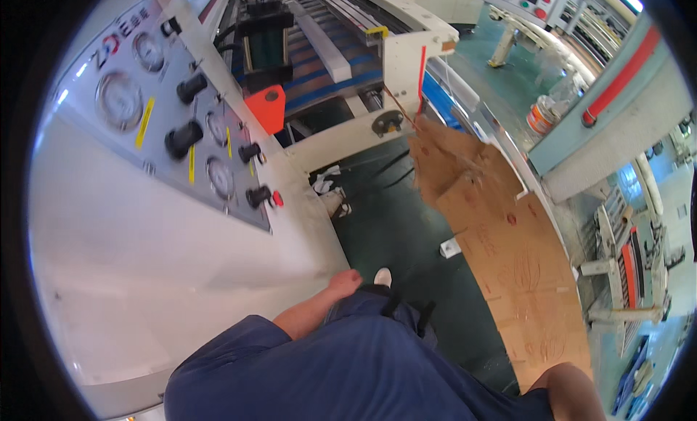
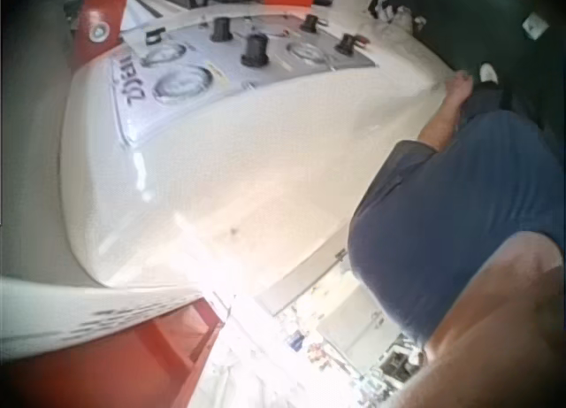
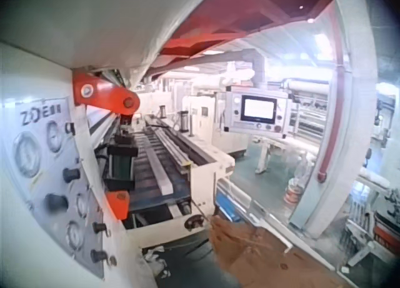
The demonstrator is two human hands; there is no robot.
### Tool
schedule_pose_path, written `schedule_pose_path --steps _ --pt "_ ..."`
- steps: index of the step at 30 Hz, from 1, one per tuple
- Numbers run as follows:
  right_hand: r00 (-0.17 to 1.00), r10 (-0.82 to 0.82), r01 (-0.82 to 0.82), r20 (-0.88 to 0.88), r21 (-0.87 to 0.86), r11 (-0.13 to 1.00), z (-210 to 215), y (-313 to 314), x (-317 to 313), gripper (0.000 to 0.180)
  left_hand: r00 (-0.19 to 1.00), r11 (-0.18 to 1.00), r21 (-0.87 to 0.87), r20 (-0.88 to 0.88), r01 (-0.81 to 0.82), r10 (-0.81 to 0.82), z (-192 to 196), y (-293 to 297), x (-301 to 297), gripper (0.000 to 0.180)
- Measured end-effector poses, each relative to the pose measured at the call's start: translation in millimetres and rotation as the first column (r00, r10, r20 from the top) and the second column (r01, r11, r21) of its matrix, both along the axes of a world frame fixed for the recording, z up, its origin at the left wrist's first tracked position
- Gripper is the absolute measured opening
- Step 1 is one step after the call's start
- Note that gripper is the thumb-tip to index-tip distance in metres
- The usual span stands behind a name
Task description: The person walks through a factory floor, briefly interacts with a machine's control panel, and then proceeds to a workstation. They pick up stacks of white folded items, separate them, and place them into a blue plastic basket.
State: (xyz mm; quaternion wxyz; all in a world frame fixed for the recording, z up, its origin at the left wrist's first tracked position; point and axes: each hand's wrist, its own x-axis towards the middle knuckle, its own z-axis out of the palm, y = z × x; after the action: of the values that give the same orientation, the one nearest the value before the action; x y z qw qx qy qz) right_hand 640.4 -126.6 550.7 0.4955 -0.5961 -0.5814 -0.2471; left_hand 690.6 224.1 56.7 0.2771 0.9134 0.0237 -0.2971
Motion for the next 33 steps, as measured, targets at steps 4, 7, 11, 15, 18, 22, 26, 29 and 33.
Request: schedule_pose_path --steps 4,7,11,15,18,22,26,29,33 --pt "0.893 -0.396 0.409 -0.215 0.014 0.913 -41.8 -40.4 57.5 0.013 0.996 0.956 -0.294 0.071 -0.027 0.05 17.5 -65.1 107.2 0.036" --pt "0.604 -0.66 0.559 -0.446 -0.353 0.75 -73.6 -61.1 128.5 0.013 0.997 0.95 -0.31 0.051 -0.035 0.053 19.4 -81.3 153.8 0.033" --pt "0.46 -0.637 0.21 -0.618 -0.621 0.755 -123.3 -96.7 237.6 0.016 0.993 0.996 -0.055 -0.098 -0.073 0.068 -23.1 -28.4 170.4 0.028" --pt "0.423 -0.743 0.192 -0.519 -0.749 0.634 -132.8 -127.2 332.7 0.014 0.926 0.893 0.272 -0.224 0.357 -0.302 -57.9 53.9 181.6 0.026" --pt "0.399 -0.763 0.124 -0.509 -0.794 0.595 -134.5 -137.6 418.4 0.015 0.89 0.821 0.349 -0.235 0.452 -0.39 -65.4 84.5 195.4 0.025" --pt "0.478 -0.696 0.103 -0.536 -0.752 0.651 -159.2 -115.7 529.2 0.015 0.898 0.901 0.016 -0.084 -0.433 0.432 -89.1 79.6 235.3 0.03" --pt "0.583 -0.608 0.144 -0.538 -0.668 0.73 -175.6 -53.8 634.4 0.015 0.399 0.355 -0.186 -0.331 -0.916 0.855 -78.4 81.8 339.3 0.044" --pt "0.522 -0.55 0.22 -0.652 -0.52 0.826 -185.3 -5.3 696.2 0.021 0.001 -0.123 -0.291 -0.393 -0.949 0.92 -85.1 105.9 403.3 0.057" --pt "0.483 -0.487 0.336 -0.727 -0.36 0.87 -183.5 41.4 786.2 0.025 -0.476 -0.637 -0.205 -0.506 -0.743 0.719 -94.4 138.5 512.0 0.066"
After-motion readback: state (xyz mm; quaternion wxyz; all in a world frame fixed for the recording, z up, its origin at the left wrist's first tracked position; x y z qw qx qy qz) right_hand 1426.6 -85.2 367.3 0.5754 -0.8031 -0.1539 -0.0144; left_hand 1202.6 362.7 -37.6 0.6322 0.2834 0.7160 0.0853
